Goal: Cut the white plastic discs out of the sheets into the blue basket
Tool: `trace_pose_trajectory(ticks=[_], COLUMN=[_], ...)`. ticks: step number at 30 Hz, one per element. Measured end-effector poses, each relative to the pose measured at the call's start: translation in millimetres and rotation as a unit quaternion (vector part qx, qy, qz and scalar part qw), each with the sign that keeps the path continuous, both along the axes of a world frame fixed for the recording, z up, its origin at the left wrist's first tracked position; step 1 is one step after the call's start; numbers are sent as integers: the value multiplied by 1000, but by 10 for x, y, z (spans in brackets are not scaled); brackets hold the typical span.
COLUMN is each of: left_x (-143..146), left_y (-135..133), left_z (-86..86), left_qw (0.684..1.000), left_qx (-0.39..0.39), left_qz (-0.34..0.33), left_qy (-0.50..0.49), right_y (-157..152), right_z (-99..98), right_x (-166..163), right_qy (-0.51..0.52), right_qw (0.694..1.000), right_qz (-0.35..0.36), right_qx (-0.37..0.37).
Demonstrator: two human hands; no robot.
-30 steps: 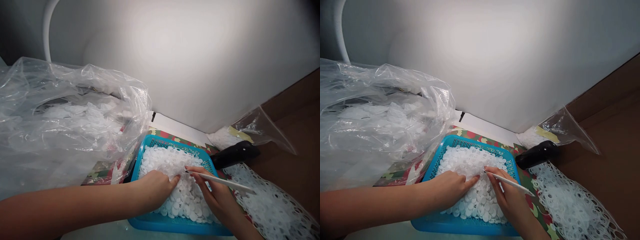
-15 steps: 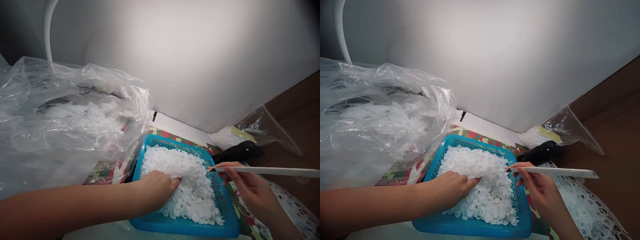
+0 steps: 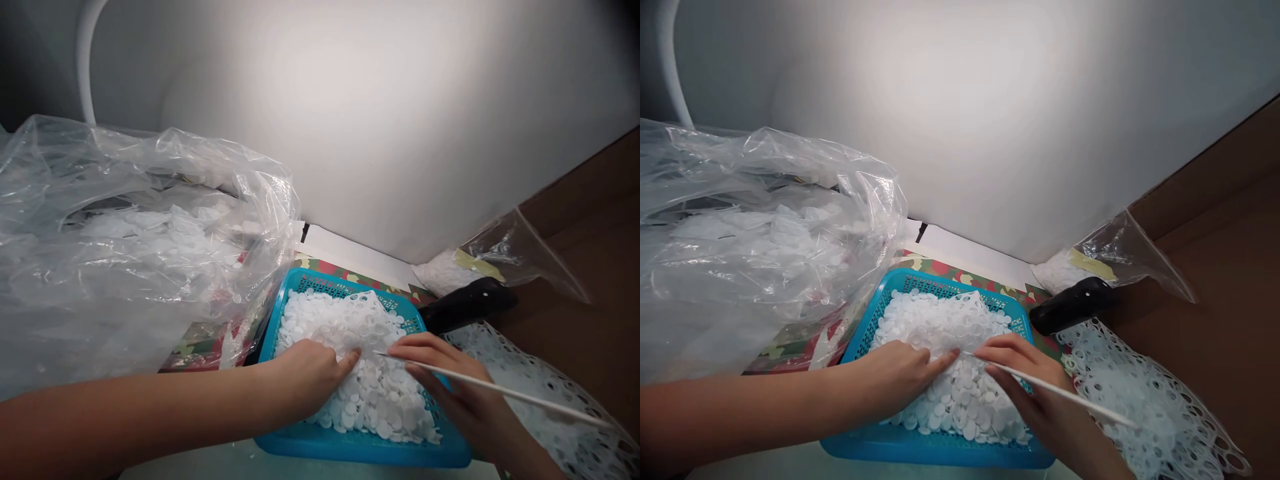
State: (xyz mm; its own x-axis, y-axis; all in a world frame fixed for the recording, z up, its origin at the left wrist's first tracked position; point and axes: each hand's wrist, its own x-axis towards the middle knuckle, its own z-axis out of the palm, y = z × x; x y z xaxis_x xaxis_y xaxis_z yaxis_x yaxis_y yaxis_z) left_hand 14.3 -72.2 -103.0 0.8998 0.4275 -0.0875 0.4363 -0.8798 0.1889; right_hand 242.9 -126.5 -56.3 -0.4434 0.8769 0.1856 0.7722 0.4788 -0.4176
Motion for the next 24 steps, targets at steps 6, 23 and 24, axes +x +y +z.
trace_pose_trajectory(ticks=[6, 23, 24], left_x=[-12, -8, -10], left_y=[-13, -17, -17], left_z=[0, -36, -36], left_qw=[1000, 999, 999], left_qx=[3, 10, 10], left_qz=[-6, -3, -3], left_qy=[-9, -33, -34], right_y=[140, 251, 257], right_z=[-149, -274, -290], right_x=[-168, -209, -205], right_qy=[16, -48, -56], right_qw=[997, 996, 994], right_qz=[42, 78, 85], right_qx=[-68, 16, 28])
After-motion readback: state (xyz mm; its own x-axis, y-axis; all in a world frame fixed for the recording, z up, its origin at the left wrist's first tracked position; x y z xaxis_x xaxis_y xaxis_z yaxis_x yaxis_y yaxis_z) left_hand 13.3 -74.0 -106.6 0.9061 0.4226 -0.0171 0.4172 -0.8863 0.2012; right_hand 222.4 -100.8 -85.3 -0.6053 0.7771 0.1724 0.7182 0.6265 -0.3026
